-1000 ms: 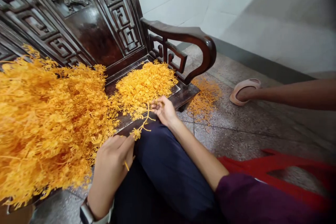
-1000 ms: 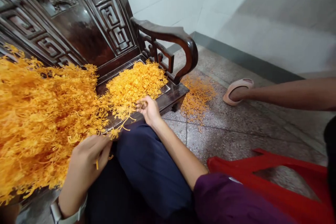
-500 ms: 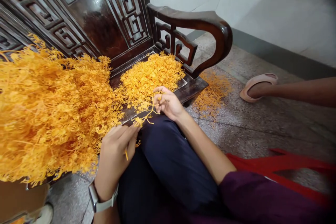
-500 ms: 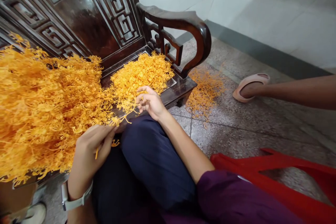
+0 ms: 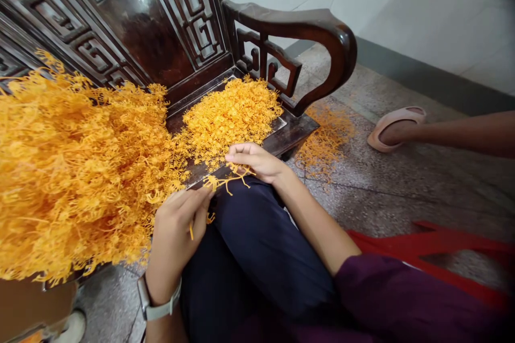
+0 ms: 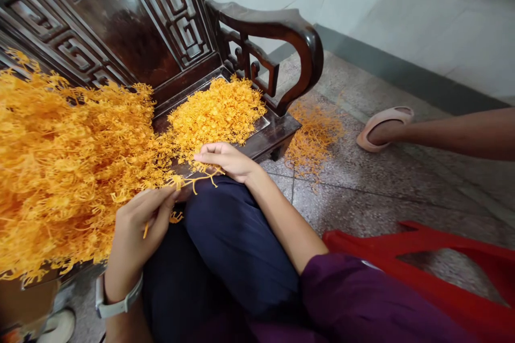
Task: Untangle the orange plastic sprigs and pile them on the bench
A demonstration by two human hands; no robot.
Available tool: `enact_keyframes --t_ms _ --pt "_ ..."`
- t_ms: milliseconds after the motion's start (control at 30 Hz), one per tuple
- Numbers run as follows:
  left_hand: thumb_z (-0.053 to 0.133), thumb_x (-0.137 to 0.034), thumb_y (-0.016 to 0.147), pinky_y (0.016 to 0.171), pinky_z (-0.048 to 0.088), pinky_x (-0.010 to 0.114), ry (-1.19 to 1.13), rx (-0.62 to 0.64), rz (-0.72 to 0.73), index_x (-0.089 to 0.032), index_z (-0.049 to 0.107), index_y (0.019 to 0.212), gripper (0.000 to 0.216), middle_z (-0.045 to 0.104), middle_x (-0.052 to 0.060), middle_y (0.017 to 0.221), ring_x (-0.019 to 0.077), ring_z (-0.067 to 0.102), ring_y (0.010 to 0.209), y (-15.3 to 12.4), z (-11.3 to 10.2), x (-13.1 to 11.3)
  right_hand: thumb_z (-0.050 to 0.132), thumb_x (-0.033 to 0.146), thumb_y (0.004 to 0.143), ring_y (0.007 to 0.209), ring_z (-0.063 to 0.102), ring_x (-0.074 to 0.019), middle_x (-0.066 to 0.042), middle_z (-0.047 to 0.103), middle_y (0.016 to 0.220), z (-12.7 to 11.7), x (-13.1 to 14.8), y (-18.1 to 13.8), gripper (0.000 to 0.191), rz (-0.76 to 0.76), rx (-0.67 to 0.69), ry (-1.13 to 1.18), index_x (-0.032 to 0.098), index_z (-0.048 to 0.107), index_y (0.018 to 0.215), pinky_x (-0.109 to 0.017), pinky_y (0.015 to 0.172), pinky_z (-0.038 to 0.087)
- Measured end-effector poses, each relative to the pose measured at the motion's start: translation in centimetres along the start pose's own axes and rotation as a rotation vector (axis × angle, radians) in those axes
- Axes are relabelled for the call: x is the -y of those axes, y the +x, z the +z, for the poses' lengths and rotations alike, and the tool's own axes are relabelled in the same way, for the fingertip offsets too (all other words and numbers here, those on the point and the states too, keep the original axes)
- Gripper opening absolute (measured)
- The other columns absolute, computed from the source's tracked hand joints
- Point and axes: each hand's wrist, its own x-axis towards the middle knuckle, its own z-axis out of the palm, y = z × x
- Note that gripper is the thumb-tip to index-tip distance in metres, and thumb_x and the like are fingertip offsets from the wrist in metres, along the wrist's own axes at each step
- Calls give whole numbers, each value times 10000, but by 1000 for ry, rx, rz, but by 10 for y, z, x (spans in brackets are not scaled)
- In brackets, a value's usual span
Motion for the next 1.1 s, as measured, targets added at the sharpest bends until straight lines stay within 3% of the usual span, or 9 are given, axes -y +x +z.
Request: enact_keyframes --t_ms 100,300,433,600,700,767,833,900,1100 --pt "628 -144 1028 799 519 306 -2 38 24 -180 738 1112 143 786 48 957 170 705 837 0 -2 0 926 526 745 456 371 -35 71 539 598 -4 -6 3 494 -90 -99 82 178 578 780 -175 428 230" --pt "608 -168 1036 706 441 355 201 161 107 -157 746 1098 151 717 53 808 201 611 726 4 0 -4 952 628 640 462 417 -50 69 543 586 -9 -18 17 596 -301 -453 75 193 558 750 -183 416 265" --pt "613 -126 1015 672 398 362 297 159 165 -146 731 1101 147 665 43 768 205 542 697 6 4 -6 962 603 638 460 381 -33 82 527 604 -4 -22 21 601 -306 -492 180 196 532 747 -176 423 252" --pt "610 -89 1004 645 352 368 261 113 240 -138 711 1055 124 597 30 721 196 472 674 7 5 -11 890 450 830 462 344 -24 85 499 617 0 -14 24 470 -392 -543 291 200 497 763 -162 419 268" --pt "627 -21 962 615 315 348 38 10 257 -164 678 976 152 519 -6 663 168 410 634 1 1 -14 786 322 955 459 315 -26 96 442 588 -26 7 17 377 -440 -691 390 201 474 781 -126 414 267" --pt "648 20 935 611 321 327 -71 -73 230 -162 673 1042 212 520 -18 669 149 409 631 -5 -3 -14 777 281 966 444 274 -23 112 378 560 -51 21 7 417 -479 -835 414 201 423 759 -111 402 244" --pt "661 33 927 619 331 319 -55 -101 194 -158 668 1094 254 532 -16 688 143 419 643 -9 -6 -12 809 341 942 436 258 -21 114 354 554 -69 30 -6 427 -482 -836 337 198 453 754 -122 393 238" --pt "662 20 939 623 325 323 -6 -62 184 -168 665 1044 215 505 -18 682 146 409 647 -10 -8 -8 848 401 894 442 293 -18 108 377 574 -69 30 -15 387 -448 -741 260 191 540 791 -131 394 244" --pt "647 -61 990 665 397 318 -44 7 106 -185 704 1089 169 624 5 743 153 509 678 -2 -4 -2 784 537 889 467 406 -33 2 629 736 -4 14 -8 459 -47 -169 155 180 553 718 -184 391 241"
